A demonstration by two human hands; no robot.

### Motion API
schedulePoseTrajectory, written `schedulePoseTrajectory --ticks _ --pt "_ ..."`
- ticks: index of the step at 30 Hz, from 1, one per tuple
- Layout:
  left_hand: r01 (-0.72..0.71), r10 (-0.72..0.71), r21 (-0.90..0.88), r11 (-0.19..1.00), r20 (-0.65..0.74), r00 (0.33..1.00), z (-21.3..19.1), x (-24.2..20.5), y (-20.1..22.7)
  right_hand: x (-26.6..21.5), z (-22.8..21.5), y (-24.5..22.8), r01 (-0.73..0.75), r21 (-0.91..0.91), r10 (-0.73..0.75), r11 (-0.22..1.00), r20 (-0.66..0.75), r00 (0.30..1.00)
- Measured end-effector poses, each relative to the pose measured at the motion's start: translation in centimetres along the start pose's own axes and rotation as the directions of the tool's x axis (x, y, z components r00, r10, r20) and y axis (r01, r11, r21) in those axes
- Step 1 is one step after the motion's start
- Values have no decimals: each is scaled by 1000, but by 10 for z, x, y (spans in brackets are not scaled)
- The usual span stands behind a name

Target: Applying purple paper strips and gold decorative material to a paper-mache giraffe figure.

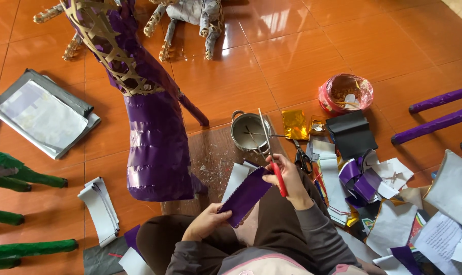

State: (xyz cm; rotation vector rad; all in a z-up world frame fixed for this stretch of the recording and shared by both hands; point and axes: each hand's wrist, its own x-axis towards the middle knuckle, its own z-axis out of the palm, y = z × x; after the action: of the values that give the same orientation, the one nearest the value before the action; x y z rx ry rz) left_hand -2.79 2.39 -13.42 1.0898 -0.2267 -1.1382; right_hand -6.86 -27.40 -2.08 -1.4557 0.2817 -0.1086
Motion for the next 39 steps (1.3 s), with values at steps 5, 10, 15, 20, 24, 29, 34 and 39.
schedulePoseTrajectory --ticks 5,10,15,20,24,29,34,39 --pt "113 -114 -16 993 -112 987 -6 6 -1 -5 -1 -3 235 -163 -265 958 -199 944" --pt "-28 17 -390 921 -32 999 40 30 21 -27 25 24 561 -346 -562 752 109 820" --pt "44 94 -772 634 134 987 76 37 81 -51 54 2 870 -413 -662 269 577 478" --pt "-151 83 -357 922 -198 977 54 53 58 -64 59 22 813 -445 -640 375 510 574" --pt "-165 93 -399 902 -195 976 48 49 65 -75 41 26 599 -235 -454 766 462 762" --pt "-148 84 -411 899 -169 982 50 29 93 -80 1 13 -97 210 -26 973 513 858" --pt "-120 60 -458 881 -144 988 40 28 88 -79 -9 -3 -182 107 83 977 597 798" --pt "-107 52 -471 875 -130 990 38 26 87 -78 -10 -2 -266 104 148 958 616 773"
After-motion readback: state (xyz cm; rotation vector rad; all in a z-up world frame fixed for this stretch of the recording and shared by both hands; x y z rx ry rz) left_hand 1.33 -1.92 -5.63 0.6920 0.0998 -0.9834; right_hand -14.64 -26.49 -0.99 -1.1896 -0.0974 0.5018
